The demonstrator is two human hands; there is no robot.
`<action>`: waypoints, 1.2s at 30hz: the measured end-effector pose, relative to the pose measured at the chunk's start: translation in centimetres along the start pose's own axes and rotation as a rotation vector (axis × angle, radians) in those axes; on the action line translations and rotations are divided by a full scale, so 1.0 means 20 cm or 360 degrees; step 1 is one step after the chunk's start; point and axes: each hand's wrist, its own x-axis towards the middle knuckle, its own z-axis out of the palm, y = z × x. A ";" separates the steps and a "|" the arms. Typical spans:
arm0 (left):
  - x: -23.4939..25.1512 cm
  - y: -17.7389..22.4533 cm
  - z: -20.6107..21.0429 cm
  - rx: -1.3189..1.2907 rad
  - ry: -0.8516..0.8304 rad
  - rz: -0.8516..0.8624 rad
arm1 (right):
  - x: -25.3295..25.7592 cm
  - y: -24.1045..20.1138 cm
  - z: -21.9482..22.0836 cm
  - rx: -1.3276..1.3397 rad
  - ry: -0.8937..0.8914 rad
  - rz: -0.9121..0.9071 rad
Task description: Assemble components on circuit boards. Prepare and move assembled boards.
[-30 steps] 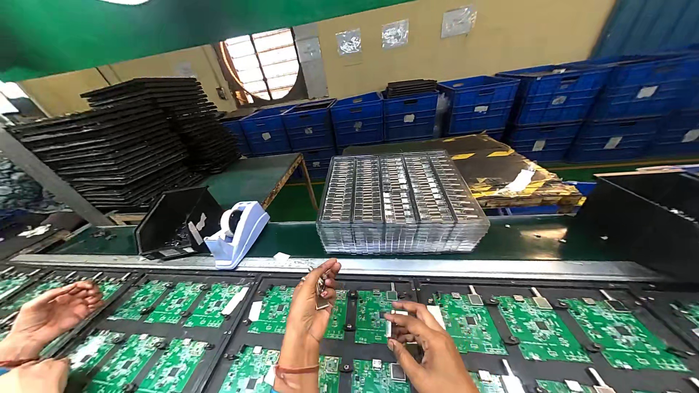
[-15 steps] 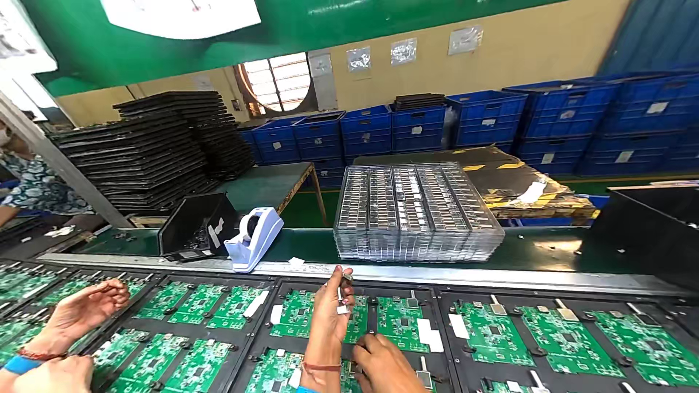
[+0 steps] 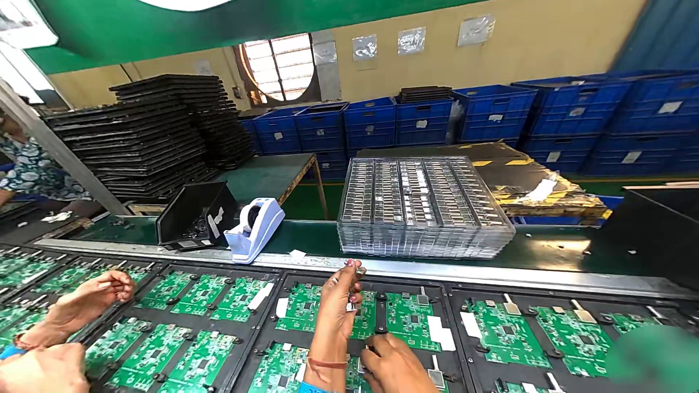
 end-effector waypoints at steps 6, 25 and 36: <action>-0.01 -0.02 0.02 0.0098 -0.0041 -0.0038 | -0.02 0.03 0.01 -0.0019 0.0042 -0.0006; -0.04 -0.05 0.02 0.0660 -0.0661 -0.0375 | 0.13 0.27 -0.30 0.0370 0.0751 0.0134; 0.02 0.02 0.02 -0.0117 0.0356 -0.0282 | 0.26 0.30 -0.32 0.0150 0.0035 0.0519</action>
